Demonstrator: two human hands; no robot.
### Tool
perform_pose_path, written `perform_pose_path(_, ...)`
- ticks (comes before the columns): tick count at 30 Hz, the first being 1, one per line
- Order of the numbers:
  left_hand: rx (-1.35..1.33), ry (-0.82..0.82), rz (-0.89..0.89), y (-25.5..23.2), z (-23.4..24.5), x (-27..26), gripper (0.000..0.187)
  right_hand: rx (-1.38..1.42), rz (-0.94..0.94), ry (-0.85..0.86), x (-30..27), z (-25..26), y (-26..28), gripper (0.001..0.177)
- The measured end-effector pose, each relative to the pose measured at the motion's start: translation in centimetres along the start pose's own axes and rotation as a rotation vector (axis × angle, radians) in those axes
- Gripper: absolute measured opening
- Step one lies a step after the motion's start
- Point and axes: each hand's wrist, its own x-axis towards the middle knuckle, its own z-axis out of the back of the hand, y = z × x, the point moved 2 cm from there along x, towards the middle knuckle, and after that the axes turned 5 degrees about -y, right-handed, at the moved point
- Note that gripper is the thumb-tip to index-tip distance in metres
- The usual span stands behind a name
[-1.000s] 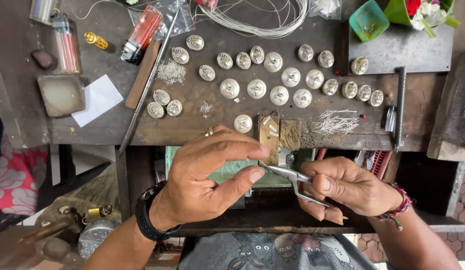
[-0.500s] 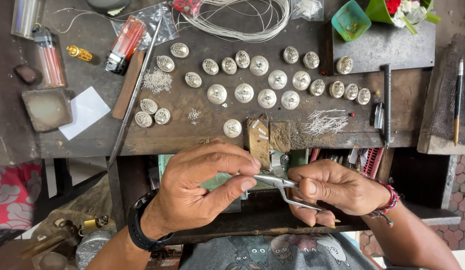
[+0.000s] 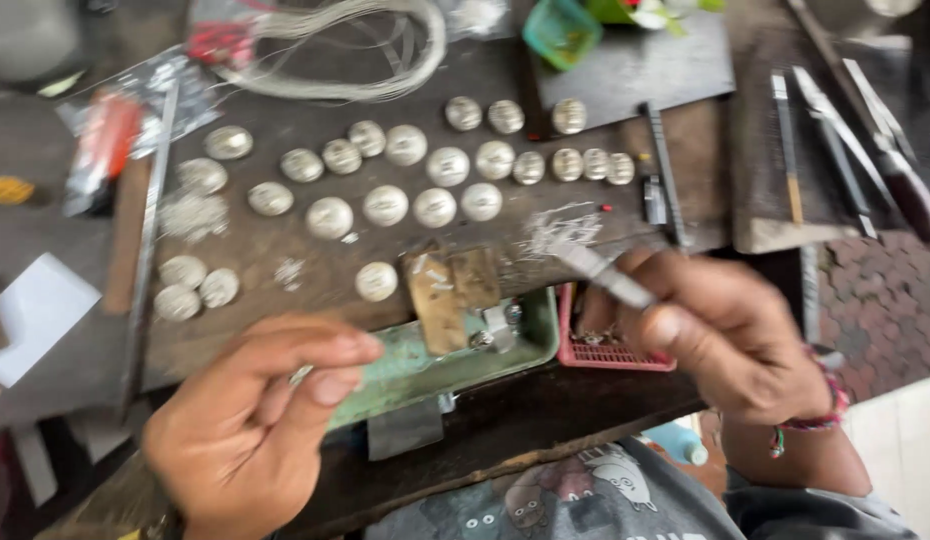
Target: Using needle-nose pliers to bend and shape small silver wire components on a jeweler's workbench.
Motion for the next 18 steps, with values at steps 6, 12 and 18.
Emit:
perform_pose_path(6, 0.093, -0.071, 0.150, 0.1, -0.3, -0.7, 0.004, -0.879, 0.356, -0.587, -1.4, 6.7, -2.4, 0.029)
perform_pose_path(12, 0.047, -0.065, 0.125, -0.1, -0.6, -0.8, 0.004, -1.169, 0.379, -0.675, -0.5, 10.0, -7.4, 0.013)
perform_pose_path(18, 0.169, 0.059, -0.183, -0.5, -1.1, 0.0, 0.006, -0.952, 0.344, -0.558, 0.5, 9.7, -8.6, 0.012)
